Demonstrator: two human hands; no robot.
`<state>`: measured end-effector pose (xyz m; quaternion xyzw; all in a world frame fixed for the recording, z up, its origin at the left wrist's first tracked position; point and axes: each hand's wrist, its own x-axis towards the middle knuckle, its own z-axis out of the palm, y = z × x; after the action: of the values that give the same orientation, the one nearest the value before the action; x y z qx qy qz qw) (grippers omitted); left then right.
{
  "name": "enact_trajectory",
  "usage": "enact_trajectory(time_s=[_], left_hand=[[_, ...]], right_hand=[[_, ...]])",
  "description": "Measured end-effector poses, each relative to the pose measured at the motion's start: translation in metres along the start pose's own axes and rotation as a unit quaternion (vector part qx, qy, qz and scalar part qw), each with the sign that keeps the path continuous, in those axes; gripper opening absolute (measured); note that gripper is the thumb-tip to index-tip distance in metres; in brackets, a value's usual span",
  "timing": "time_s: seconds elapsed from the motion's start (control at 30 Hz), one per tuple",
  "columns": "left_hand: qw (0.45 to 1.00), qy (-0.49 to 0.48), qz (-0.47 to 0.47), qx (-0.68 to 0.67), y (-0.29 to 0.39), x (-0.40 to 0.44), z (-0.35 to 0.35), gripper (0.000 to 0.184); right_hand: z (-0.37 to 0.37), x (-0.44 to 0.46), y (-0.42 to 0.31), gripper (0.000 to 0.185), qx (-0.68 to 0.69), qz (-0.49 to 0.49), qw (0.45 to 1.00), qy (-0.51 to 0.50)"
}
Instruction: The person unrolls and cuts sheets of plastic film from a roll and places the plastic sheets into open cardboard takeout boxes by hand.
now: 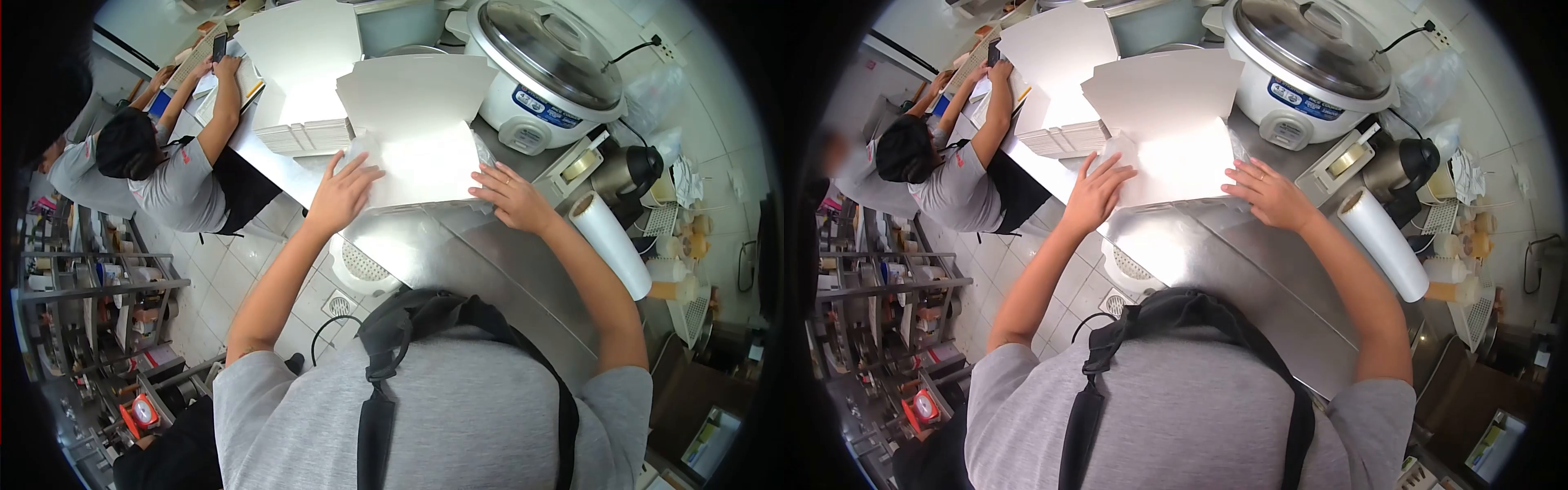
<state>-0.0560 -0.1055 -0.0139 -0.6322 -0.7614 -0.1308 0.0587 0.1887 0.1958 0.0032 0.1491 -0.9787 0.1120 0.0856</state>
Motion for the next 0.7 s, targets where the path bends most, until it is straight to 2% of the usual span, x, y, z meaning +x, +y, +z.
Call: enact_trajectory(time_s=[0.03,0.17,0.2,0.27,0.37,0.5,0.7], left_hand=[[0.999,0.035,0.01,0.003,-0.002,-0.01,0.004,0.045],[0.996,0.056,0.022,0.067,-0.001,-0.044,0.028,0.074],[0.996,0.059,0.02,0.061,0.0,-0.047,0.03,0.075],[0.997,0.064,0.015,0.045,0.002,-0.052,0.035,0.076],[0.99,0.13,0.051,0.026,0.011,-0.047,0.039,0.059],[0.991,0.099,0.075,0.052,0.015,-0.045,0.027,0.065],[0.995,0.054,0.082,0.027,0.014,-0.051,0.015,0.066]], right_hand=[[0.003,-0.003,0.001,0.06,-0.011,-0.004,1.0,0.008],[0.031,-0.005,0.018,0.059,-0.086,-0.03,0.995,0.051],[0.032,-0.003,0.018,0.059,-0.109,-0.036,0.991,0.061],[0.033,-0.004,0.015,0.056,-0.073,-0.028,0.995,0.06],[0.024,-0.003,0.008,0.054,-0.036,-0.032,0.996,0.073],[0.027,-0.008,0.006,0.047,0.011,-0.055,0.993,0.109],[0.029,-0.009,0.004,0.023,0.023,-0.071,0.988,0.133]])
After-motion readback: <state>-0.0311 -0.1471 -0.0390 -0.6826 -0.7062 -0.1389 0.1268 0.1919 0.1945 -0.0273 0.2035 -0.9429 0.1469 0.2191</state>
